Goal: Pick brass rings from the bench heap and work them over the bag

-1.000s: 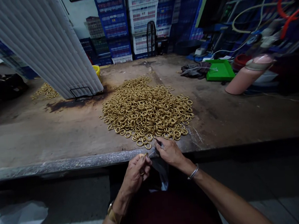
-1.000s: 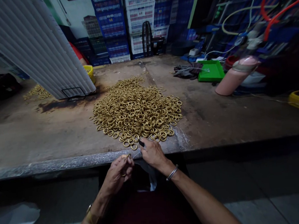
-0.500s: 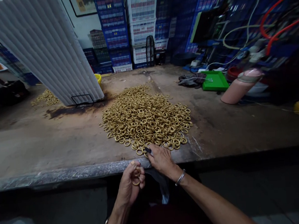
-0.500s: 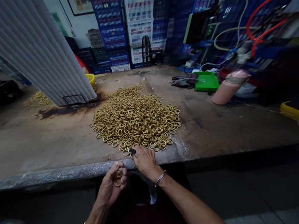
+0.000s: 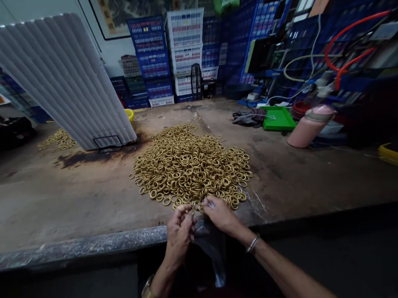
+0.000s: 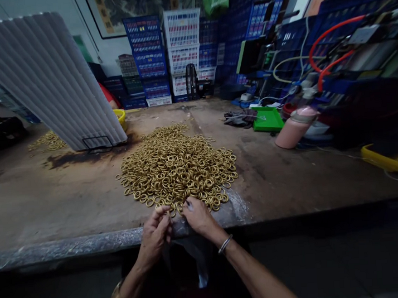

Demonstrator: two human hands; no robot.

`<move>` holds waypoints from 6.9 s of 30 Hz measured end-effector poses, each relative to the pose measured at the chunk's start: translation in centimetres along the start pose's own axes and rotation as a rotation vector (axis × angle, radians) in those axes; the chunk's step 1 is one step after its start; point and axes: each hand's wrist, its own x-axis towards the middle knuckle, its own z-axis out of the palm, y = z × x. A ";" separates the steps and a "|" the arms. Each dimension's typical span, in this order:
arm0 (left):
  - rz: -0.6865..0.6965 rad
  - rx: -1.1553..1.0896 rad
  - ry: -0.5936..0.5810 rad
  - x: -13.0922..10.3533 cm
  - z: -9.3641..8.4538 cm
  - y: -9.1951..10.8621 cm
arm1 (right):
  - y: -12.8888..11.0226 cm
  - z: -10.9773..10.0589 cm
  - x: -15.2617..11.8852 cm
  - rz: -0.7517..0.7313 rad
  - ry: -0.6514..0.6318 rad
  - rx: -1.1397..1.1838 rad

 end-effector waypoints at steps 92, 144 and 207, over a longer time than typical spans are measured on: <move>0.003 0.200 -0.045 -1.7 0.0 -0.3 | -0.3 1.9 -1.9 0.098 -0.176 0.605; -0.208 -0.372 -0.056 -0.3 -0.6 0.2 | 1.0 1.8 1.2 -0.128 0.198 -0.185; -0.099 -0.048 -0.183 0.3 1.4 2.4 | -2.7 -1.5 1.1 -0.053 -0.176 0.545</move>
